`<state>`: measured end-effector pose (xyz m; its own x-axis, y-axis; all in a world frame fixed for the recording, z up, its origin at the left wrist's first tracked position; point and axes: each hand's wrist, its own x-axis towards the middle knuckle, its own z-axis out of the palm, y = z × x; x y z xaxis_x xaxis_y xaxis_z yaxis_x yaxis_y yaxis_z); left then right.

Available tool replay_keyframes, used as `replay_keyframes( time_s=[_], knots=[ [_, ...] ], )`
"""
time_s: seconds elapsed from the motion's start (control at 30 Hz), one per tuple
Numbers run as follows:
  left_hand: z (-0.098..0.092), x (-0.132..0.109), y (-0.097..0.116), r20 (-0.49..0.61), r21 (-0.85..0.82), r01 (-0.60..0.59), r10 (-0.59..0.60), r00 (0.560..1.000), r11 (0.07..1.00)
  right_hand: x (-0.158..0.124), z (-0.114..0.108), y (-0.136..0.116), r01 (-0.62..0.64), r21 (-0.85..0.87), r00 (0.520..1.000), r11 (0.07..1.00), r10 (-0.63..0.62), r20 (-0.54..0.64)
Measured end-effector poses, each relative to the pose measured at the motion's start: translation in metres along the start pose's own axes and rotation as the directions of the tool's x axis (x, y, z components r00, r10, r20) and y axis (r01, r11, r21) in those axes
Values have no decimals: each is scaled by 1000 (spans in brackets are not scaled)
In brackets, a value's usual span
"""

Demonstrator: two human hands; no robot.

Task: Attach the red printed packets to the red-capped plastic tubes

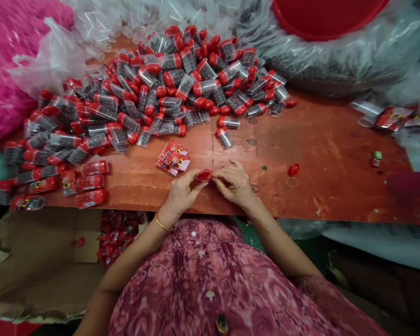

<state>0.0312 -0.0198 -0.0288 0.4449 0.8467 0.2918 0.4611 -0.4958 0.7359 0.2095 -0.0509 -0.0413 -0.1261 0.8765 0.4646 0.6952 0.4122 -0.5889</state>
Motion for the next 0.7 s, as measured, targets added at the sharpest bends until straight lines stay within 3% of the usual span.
replay_keyframes(
  time_s=[0.2,0.33,0.57,0.7],
  knots=[
    [0,-1,-3,31,4,-23,23,999,1000,5,-1,-10,21,-90,1000,996,-20,16],
    [2,-1,-5,61,1,6,-6,998,1000,3,7,-12,-42,-36,999,998,41,-9],
    [6,2,-6,75,-27,34,-32,997,999,0,10,-2,-145,115,988,983,138,68],
    [8,0,-11,89,-112,122,-112,990,986,4,0,2,-99,159,988,982,77,137]
  ],
)
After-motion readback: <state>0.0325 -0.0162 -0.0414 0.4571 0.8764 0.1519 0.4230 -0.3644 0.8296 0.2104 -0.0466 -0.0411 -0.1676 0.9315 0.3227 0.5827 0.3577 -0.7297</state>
